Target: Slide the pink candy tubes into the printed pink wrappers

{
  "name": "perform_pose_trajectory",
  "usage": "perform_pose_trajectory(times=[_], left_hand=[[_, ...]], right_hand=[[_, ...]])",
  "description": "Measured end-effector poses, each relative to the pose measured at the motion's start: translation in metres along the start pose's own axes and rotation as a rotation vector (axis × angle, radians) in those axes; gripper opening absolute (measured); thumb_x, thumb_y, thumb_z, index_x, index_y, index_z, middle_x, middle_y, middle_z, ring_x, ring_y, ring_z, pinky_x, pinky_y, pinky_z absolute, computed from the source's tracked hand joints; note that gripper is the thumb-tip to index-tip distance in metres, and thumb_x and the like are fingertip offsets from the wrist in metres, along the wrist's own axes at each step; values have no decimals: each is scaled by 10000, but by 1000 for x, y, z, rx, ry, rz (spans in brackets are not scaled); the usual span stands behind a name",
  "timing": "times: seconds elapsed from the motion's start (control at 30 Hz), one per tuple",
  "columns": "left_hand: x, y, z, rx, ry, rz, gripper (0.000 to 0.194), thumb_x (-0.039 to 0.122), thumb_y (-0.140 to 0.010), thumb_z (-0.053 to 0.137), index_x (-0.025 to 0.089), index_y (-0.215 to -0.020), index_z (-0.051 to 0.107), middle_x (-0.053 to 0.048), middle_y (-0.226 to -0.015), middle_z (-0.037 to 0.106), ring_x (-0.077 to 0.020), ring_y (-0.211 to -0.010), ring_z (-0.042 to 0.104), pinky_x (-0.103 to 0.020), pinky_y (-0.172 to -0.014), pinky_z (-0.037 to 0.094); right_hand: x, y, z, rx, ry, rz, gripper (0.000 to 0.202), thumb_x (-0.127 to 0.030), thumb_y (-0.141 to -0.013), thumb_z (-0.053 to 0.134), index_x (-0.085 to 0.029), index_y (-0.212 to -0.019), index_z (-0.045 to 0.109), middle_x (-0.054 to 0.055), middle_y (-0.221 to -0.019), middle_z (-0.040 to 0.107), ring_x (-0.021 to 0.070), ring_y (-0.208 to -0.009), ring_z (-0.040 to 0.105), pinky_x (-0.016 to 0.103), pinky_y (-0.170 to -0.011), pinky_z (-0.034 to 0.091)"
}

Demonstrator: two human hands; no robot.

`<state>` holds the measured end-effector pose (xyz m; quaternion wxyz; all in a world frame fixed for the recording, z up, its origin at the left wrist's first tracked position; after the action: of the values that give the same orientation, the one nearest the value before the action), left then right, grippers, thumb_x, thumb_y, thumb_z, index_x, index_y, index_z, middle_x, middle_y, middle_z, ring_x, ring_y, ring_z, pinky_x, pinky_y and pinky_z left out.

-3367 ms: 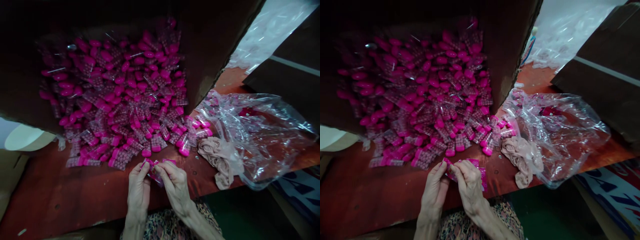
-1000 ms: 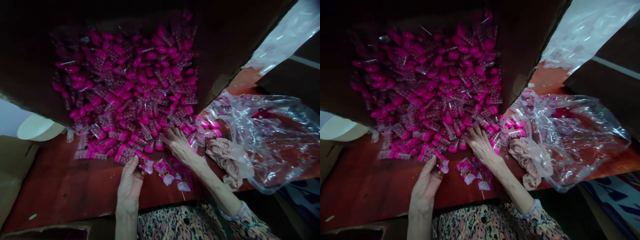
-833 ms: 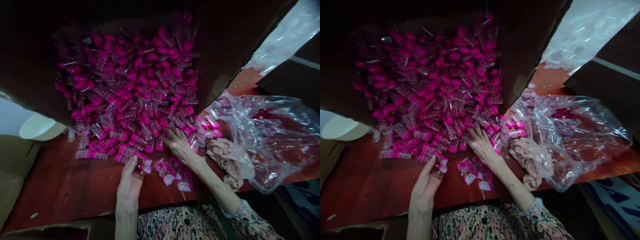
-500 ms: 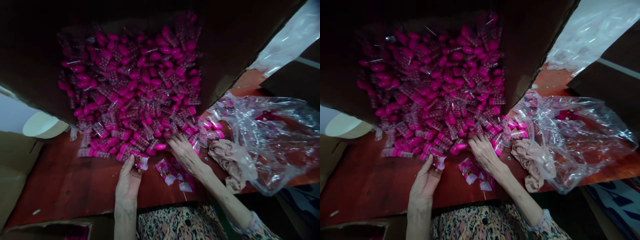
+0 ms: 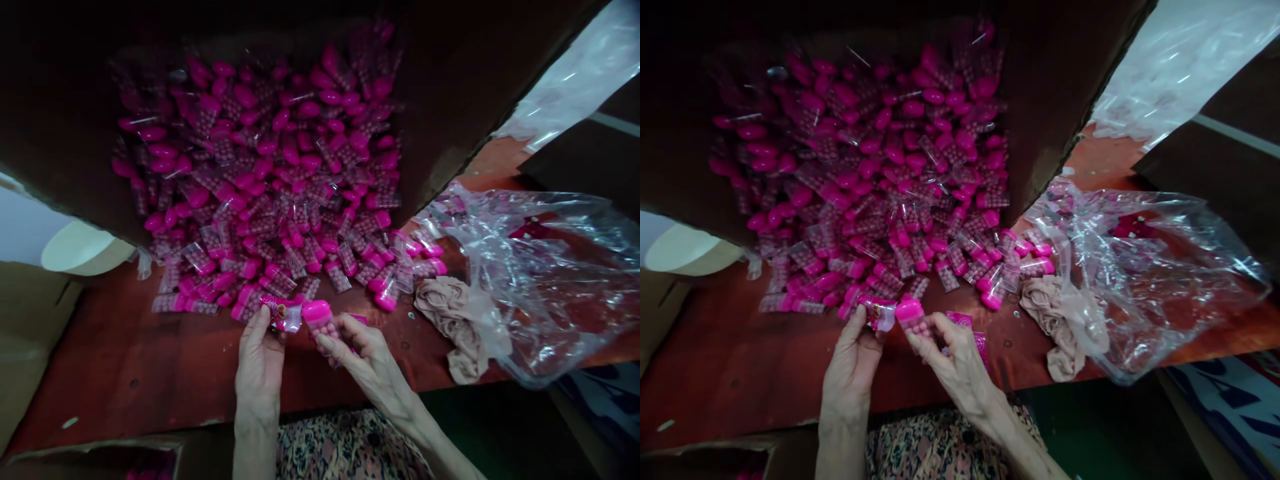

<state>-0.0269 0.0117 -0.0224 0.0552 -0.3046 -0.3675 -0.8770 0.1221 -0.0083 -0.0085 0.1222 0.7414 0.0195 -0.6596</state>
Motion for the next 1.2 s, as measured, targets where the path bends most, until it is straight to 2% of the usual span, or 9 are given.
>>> perform_pose_trajectory(times=[0.07,0.27,0.5,0.83,0.97,1.2], left_hand=[[-2,-1,-2,-19,-16,32,38,112,-682,698,140,-686,672,8,-630,692,-75,-495,591,-149,-422,438],[-5,-3,-3,-70,-68,111,137,183,-590,774,153,-673,669,26,-621,686,-72,-506,590,-168,-488,458],[-7,-1,1,-84,-58,62,166,180,-548,800,144,-649,674,14,-604,693,-74,-505,597,-149,-458,440],[-11,-2,-1,-105,-38,26,144,171,-565,790,140,-654,681,4,-621,700,-84,-513,604,-159,-461,455],[-12,-3,-2,-98,-29,27,138,168,-567,788,141,-649,680,4,-621,700,-86,-516,606,-167,-485,474],[-12,-5,-4,-75,2,19,100,148,-625,753,136,-687,676,7,-641,703,-83,-518,608,-163,-480,475]], right_hand=[[2,2,1,5,-24,18,220,-382,-863,531,-171,-822,581,-2,-707,567,107,-603,513,208,-523,427],[0,8,-1,8,-4,64,228,-380,-850,534,-174,-755,562,-13,-664,548,105,-578,487,203,-494,389],[-2,11,0,11,0,85,233,-382,-838,530,-178,-726,549,-12,-654,532,120,-600,497,226,-545,408],[7,14,6,79,-99,126,235,-402,-825,555,-171,-779,569,-13,-647,552,102,-558,474,200,-489,362],[8,15,9,145,-58,92,222,-385,-827,550,-174,-763,568,-10,-646,554,100,-553,469,193,-466,345],[9,16,12,142,27,67,217,-369,-823,541,-168,-746,566,-7,-632,542,108,-553,485,210,-501,390]])
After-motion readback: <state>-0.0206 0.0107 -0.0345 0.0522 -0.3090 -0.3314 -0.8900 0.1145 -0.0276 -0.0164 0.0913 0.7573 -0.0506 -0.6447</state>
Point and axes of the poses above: each hand's wrist, its own y-axis away from the middle knuckle, its own z-axis out of the palm, x = y × z, the point moved 1 cm from there along -y, towards the middle knuckle
